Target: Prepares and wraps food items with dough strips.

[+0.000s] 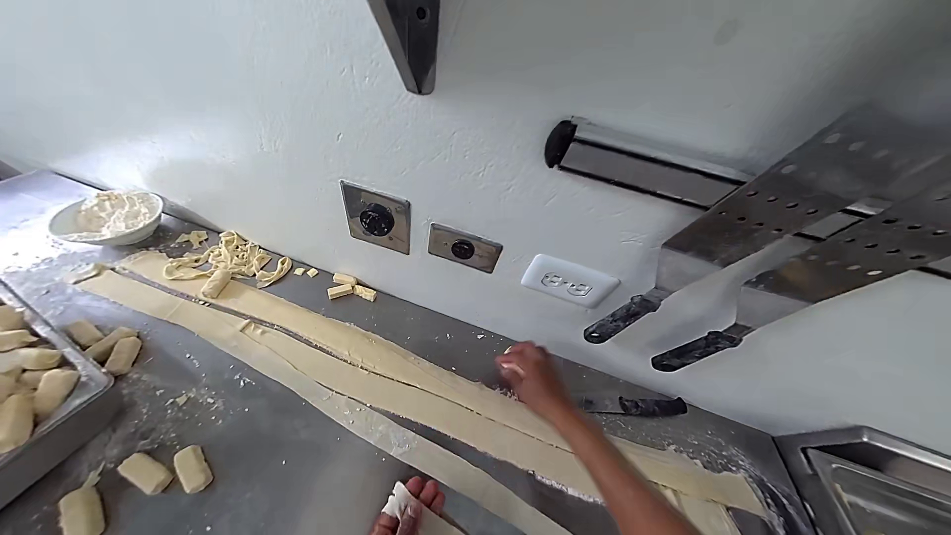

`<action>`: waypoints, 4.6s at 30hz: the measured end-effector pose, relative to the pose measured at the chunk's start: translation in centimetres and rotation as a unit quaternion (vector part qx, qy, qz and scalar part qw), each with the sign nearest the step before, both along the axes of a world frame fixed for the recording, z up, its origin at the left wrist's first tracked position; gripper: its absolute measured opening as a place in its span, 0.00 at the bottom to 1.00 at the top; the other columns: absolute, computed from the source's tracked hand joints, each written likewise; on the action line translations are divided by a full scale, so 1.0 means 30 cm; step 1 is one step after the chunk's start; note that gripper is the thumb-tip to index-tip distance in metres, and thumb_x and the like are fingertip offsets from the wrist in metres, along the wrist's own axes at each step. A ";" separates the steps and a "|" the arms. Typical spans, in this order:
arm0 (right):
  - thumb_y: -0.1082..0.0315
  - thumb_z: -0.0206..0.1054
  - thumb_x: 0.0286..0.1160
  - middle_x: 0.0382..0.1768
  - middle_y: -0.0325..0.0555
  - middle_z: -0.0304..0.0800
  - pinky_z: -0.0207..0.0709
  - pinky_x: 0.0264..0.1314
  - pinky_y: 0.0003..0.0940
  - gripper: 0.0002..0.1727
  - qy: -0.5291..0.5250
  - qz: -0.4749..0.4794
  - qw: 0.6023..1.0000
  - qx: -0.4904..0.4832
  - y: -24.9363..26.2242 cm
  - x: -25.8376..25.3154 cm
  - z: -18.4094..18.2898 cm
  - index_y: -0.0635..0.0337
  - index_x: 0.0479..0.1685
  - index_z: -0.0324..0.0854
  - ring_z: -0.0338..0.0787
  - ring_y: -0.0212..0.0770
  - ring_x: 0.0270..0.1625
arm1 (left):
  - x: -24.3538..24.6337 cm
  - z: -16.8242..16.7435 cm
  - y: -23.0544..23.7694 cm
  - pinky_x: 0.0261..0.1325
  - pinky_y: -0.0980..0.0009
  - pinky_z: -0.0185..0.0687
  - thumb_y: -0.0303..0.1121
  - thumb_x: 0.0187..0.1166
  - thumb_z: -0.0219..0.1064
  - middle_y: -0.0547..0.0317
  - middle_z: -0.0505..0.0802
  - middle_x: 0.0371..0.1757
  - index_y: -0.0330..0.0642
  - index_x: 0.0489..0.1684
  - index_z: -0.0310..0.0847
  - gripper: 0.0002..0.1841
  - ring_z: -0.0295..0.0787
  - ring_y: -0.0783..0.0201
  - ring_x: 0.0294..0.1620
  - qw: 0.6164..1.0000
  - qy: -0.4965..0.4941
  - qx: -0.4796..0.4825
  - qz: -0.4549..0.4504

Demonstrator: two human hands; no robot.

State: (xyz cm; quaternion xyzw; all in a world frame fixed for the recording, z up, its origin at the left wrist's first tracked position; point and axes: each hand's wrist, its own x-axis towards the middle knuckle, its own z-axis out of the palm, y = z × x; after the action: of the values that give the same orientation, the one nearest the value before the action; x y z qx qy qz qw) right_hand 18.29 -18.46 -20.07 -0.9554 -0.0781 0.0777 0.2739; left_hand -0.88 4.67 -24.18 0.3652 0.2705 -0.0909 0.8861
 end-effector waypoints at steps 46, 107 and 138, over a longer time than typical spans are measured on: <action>0.67 0.67 0.84 0.48 0.47 0.91 0.85 0.51 0.32 0.20 0.384 0.124 0.856 0.324 0.283 -0.479 -0.094 0.68 0.68 0.77 0.91 0.33 0.42 | -0.031 0.001 0.153 0.58 0.65 0.88 0.25 0.62 0.77 0.34 0.92 0.50 0.24 0.40 0.79 0.16 0.92 0.53 0.55 0.681 -0.374 0.628 -0.051; 0.60 0.61 0.90 0.38 0.64 0.86 0.75 0.51 0.59 0.18 0.372 0.267 0.873 0.169 0.164 -0.889 0.002 0.70 0.53 0.82 0.87 0.62 0.47 | -0.059 -0.126 0.221 0.73 0.50 0.80 0.21 0.76 0.58 0.25 0.88 0.64 0.08 0.68 0.71 0.24 0.89 0.33 0.65 0.540 -0.423 0.686 -0.245; 0.60 0.54 0.94 0.42 0.43 0.94 0.86 0.50 0.31 0.16 0.467 0.027 0.795 0.386 0.156 -0.886 -0.086 0.64 0.45 0.79 0.94 0.32 0.41 | -0.101 -0.156 0.183 0.74 0.49 0.80 0.21 0.69 0.67 0.30 0.93 0.56 0.19 0.50 0.89 0.15 0.91 0.35 0.63 0.570 -0.454 0.648 -0.220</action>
State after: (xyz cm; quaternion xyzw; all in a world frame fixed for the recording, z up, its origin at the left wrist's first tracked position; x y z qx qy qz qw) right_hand -8.28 -13.78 -22.65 -0.6159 0.0096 0.4852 0.6206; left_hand -3.92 10.16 -28.87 0.8835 -0.2695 0.0944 0.3713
